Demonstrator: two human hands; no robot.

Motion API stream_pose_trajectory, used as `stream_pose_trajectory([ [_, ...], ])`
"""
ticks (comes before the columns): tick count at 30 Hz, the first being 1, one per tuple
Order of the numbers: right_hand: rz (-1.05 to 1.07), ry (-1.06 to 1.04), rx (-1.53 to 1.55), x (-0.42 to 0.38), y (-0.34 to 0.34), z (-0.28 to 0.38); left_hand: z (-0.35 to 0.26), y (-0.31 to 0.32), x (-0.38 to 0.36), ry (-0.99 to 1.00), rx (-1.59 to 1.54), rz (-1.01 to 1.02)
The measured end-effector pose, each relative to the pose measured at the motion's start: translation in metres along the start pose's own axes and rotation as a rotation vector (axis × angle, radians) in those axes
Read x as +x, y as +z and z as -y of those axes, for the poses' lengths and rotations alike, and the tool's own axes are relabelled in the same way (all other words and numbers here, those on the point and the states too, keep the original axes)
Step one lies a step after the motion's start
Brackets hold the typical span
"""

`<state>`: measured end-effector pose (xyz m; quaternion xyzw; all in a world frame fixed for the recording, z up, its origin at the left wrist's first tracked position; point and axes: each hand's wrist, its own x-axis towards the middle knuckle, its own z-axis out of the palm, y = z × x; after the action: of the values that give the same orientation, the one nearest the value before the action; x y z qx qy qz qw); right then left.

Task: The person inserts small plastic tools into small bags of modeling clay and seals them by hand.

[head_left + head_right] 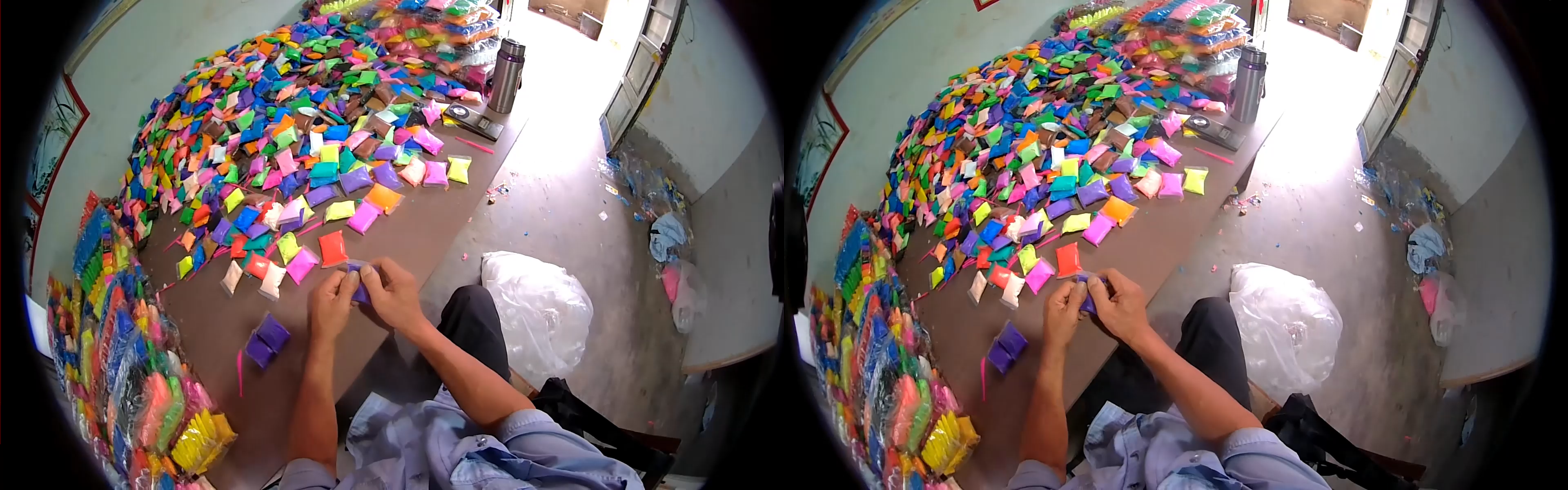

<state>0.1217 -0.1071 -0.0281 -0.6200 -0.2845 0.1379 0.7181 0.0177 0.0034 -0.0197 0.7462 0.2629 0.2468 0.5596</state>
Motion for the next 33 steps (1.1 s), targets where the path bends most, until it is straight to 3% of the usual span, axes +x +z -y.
stream_pose_trajectory([
  [6, -0.008, 0.015, -0.171, 0.001, -0.002, 0.012, 0.011, -0.001, 0.001, 0.0, 0.02, -0.032],
  [15, -0.044, -0.108, -0.063, 0.0, -0.003, 0.002, -0.01, 0.006, 0.0, -0.009, -0.089, -0.023],
  [24, -0.022, -0.037, -0.232, 0.005, 0.001, 0.016, 0.014, 0.0, 0.003, 0.064, -0.093, -0.087],
  [28, -0.015, -0.025, -0.23, 0.005, 0.001, 0.011, -0.009, 0.008, -0.001, 0.05, -0.121, -0.119],
  [33, -0.119, -0.018, -0.016, 0.003, 0.003, 0.011, -0.014, 0.007, -0.003, -0.005, -0.051, -0.041],
])
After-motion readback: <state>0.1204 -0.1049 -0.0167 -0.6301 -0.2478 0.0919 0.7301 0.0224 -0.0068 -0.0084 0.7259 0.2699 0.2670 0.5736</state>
